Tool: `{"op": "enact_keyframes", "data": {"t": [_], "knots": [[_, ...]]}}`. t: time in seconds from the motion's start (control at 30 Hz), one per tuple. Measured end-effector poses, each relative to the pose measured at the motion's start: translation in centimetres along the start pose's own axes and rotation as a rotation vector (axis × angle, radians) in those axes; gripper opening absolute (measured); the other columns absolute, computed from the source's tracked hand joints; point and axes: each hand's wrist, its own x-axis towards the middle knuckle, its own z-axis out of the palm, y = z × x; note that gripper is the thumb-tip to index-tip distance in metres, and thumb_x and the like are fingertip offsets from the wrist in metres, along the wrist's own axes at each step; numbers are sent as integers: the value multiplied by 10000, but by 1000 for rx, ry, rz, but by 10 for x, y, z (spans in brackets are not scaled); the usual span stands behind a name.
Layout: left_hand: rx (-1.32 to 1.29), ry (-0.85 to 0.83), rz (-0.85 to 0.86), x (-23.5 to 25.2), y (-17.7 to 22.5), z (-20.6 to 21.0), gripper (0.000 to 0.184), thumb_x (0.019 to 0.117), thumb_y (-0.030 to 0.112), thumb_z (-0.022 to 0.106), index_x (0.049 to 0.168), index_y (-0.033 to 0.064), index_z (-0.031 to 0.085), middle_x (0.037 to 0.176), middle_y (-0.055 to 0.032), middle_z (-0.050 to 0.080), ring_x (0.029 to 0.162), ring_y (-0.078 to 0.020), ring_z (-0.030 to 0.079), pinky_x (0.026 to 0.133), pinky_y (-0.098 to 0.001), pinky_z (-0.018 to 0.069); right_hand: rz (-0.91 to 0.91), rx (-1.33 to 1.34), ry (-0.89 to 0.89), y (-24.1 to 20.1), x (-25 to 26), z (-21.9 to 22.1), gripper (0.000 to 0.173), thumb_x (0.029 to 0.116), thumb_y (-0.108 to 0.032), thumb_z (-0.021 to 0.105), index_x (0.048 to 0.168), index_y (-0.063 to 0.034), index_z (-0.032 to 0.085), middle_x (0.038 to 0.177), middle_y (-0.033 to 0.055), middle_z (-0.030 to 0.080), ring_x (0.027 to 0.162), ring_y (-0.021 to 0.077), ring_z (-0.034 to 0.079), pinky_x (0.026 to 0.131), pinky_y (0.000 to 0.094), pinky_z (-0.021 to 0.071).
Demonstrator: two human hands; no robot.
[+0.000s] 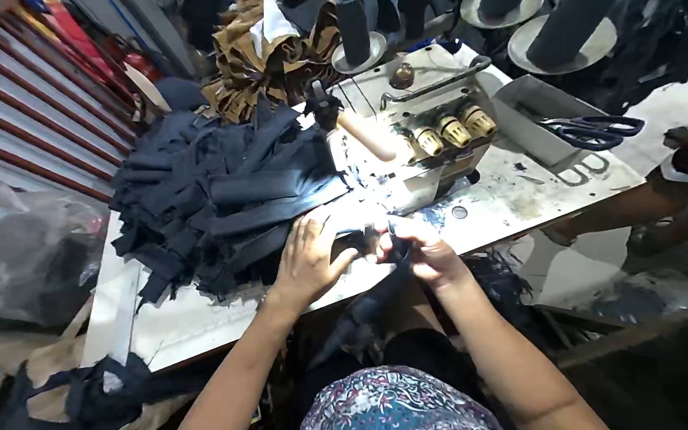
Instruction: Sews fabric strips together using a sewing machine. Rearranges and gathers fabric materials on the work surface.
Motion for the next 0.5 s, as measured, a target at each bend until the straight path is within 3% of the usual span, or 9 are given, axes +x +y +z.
{"op": "enact_keyframes", "data": {"t": [0.13,0.2,0.3,0.4,0.5], "knots": [[30,-24,-16,1,3,-1,685,932,551,598,1344,5,634,1428,-201,581,1354,-364,536,1152,-513,395,91,-172,-12,4,-20,-13,247,959,-153,496,1137,-76,648,912,53,741,842,132,725,834,304,602],[16,-31,14,-3,1,0,665,951,551,574,1381,46,619,1464,-200,560,1396,-370,501,1171,-544,363,52,-102,27,-2,-20,-12,249,981,-176,444,1112,-117,646,876,40,732,813,130,716,807,308,596],[12,-21,13,-4,10,0,647,961,571,553,1368,74,635,1448,-219,568,1421,-401,472,1174,-615,332,-21,141,224,-17,-5,-7,377,1074,-271,262,1084,-169,625,783,-14,665,719,109,680,709,289,602],[38,0,-58,0,30,0,688,950,599,578,1346,42,652,1427,-203,595,1417,-412,475,1157,-666,329,-48,291,256,-21,7,-7,369,1100,-310,279,1104,-142,608,831,-1,629,692,102,653,648,258,594],[77,38,-79,7,41,6,615,935,561,612,1275,55,694,1380,-180,636,1386,-407,513,1130,-666,363,-117,307,313,-19,11,-7,408,1101,-280,280,961,-116,627,759,8,625,645,99,647,632,249,590]]}}
